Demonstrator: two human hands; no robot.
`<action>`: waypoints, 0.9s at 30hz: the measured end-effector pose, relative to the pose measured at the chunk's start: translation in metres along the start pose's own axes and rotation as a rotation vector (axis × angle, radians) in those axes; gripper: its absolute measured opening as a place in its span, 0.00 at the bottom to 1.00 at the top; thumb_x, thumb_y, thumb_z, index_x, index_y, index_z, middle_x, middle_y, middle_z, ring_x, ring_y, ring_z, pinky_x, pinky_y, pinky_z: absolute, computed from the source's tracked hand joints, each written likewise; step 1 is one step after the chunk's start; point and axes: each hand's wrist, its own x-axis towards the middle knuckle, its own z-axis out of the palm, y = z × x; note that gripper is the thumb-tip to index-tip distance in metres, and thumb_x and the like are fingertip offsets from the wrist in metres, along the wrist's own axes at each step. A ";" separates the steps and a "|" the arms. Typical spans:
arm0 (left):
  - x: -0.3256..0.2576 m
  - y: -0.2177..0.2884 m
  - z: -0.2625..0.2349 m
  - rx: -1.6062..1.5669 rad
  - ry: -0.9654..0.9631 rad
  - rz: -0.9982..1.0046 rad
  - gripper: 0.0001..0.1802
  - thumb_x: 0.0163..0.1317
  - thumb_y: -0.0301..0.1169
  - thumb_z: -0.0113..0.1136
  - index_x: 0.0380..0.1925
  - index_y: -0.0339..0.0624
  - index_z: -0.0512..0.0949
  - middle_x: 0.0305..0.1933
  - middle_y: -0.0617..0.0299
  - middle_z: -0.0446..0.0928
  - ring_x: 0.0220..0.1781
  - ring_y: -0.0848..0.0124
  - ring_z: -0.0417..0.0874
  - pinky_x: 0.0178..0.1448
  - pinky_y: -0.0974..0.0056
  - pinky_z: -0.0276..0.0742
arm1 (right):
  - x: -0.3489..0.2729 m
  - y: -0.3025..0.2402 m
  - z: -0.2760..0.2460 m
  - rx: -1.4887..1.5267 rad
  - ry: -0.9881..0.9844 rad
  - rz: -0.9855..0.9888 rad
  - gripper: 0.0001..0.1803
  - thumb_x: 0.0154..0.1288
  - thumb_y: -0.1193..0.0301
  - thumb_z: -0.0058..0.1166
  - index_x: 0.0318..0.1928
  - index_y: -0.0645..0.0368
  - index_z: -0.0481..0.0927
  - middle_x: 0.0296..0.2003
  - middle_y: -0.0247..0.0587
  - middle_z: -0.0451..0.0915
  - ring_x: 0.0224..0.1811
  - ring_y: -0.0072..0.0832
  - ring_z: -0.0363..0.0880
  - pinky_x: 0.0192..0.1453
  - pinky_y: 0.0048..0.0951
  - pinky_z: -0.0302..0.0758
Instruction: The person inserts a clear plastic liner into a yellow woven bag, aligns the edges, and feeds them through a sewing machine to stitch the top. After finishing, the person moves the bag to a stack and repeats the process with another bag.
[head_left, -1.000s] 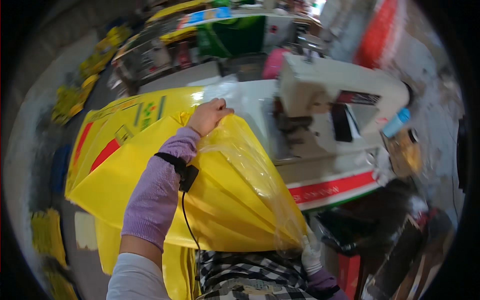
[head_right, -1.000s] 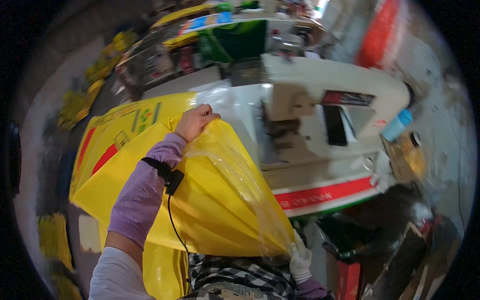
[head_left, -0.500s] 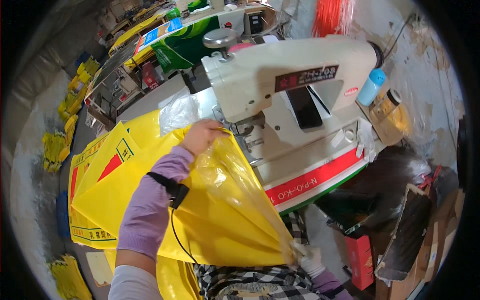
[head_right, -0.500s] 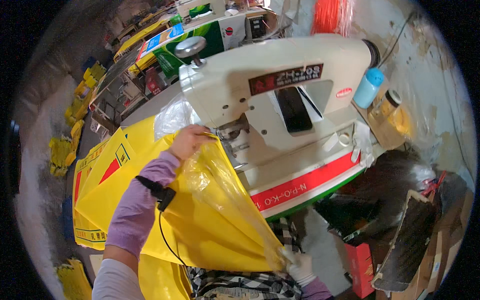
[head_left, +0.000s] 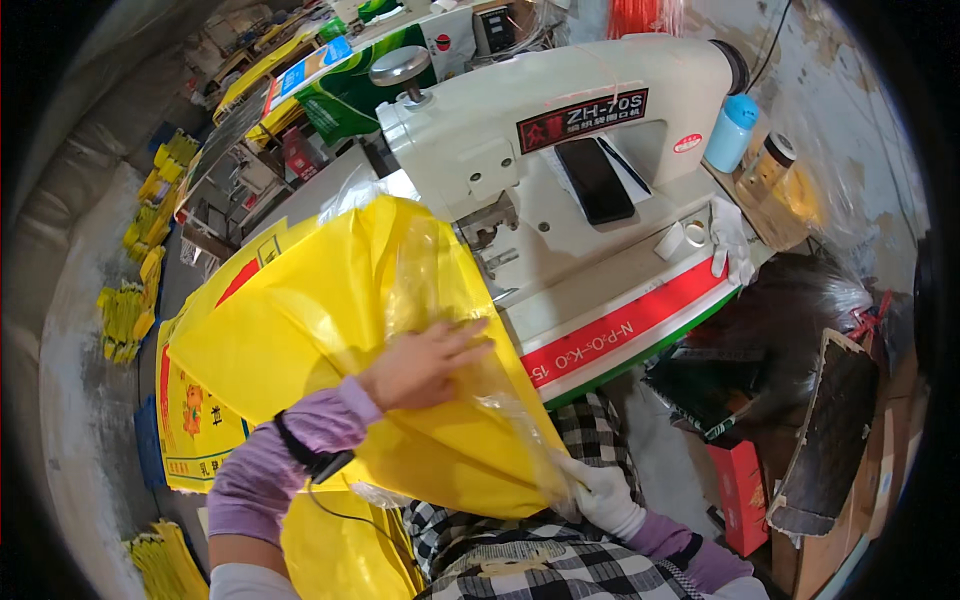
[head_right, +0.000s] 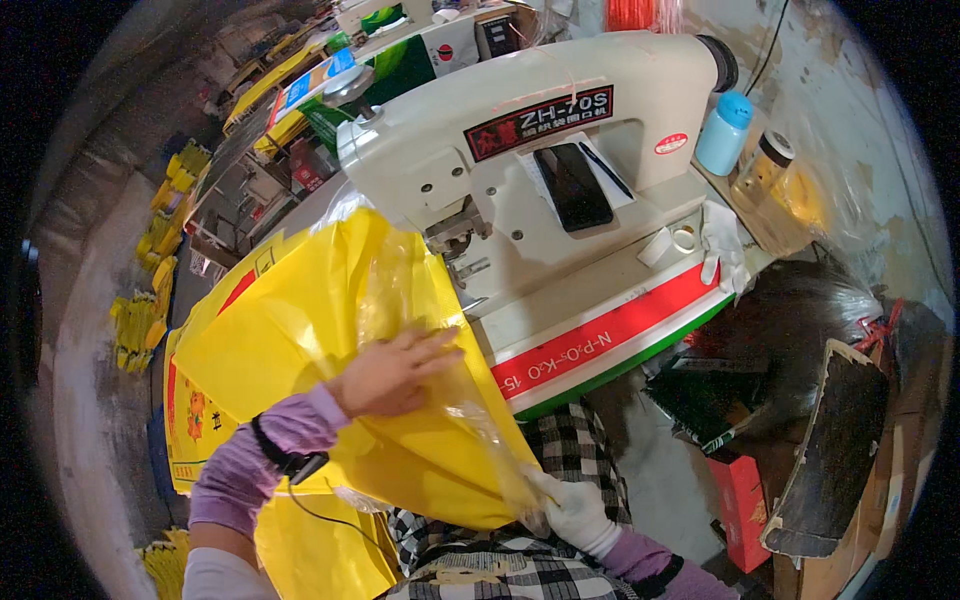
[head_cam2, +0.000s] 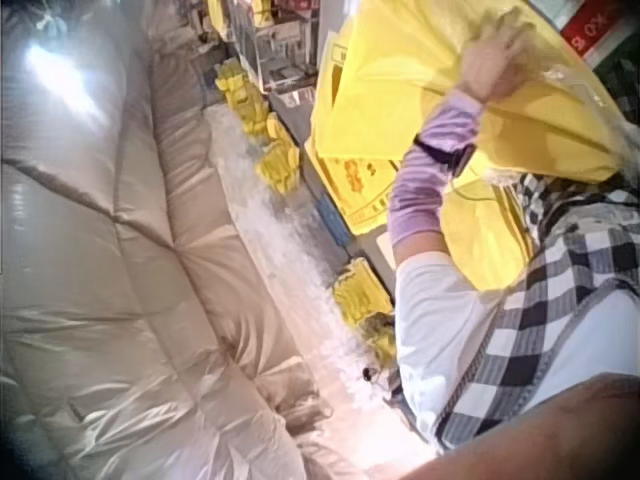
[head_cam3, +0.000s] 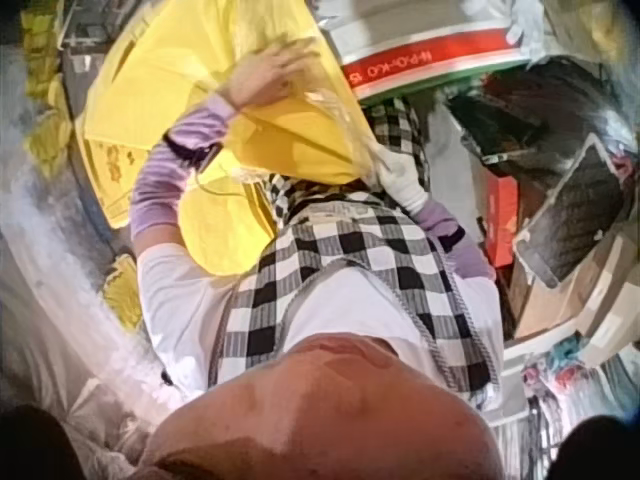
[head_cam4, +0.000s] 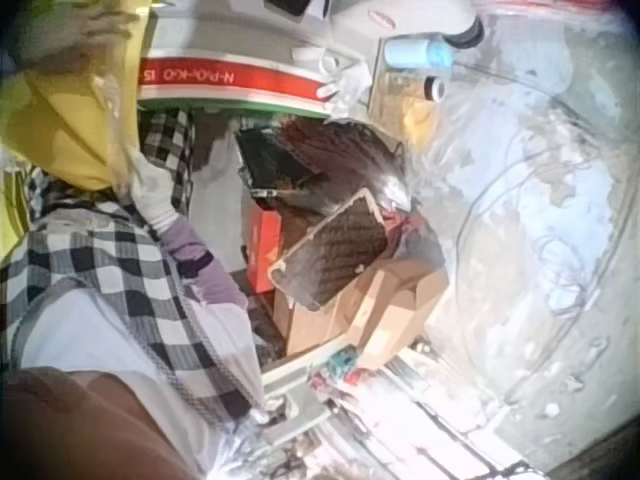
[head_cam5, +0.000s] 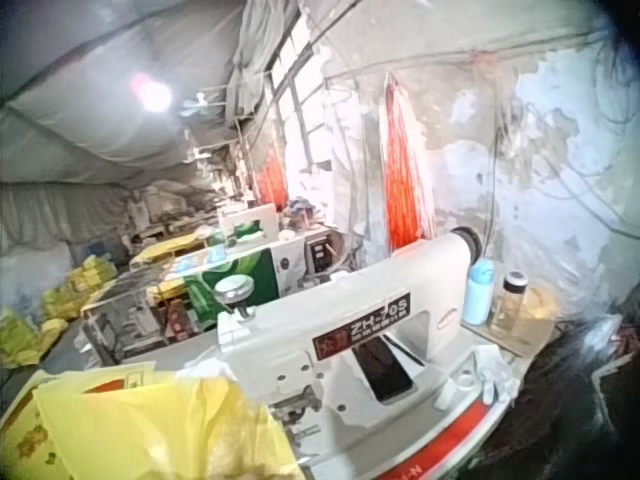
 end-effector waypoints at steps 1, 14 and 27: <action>-0.014 -0.007 -0.003 0.001 0.002 -0.002 0.35 0.52 0.42 0.62 0.63 0.53 0.69 0.66 0.54 0.68 0.62 0.53 0.73 0.61 0.51 0.71 | -0.001 -0.009 -0.004 0.050 0.077 -0.007 0.20 0.65 0.74 0.51 0.58 0.51 0.79 0.26 0.51 0.80 0.24 0.41 0.81 0.30 0.32 0.76; 0.001 -0.003 0.042 0.113 -0.053 0.302 0.22 0.57 0.37 0.57 0.53 0.53 0.76 0.39 0.64 0.80 0.49 0.63 0.81 0.54 0.54 0.75 | -0.013 -0.002 -0.005 0.211 0.185 0.102 0.23 0.64 0.78 0.50 0.60 0.58 0.77 0.36 0.53 0.84 0.34 0.35 0.85 0.41 0.21 0.75; -0.185 -0.082 -0.025 0.184 -0.178 0.089 0.06 0.43 0.29 0.63 0.24 0.43 0.81 0.25 0.55 0.79 0.34 0.53 0.82 0.45 0.52 0.78 | 0.209 -0.040 0.007 0.023 0.133 -0.069 0.17 0.71 0.69 0.51 0.58 0.58 0.76 0.27 0.44 0.83 0.25 0.28 0.83 0.31 0.31 0.77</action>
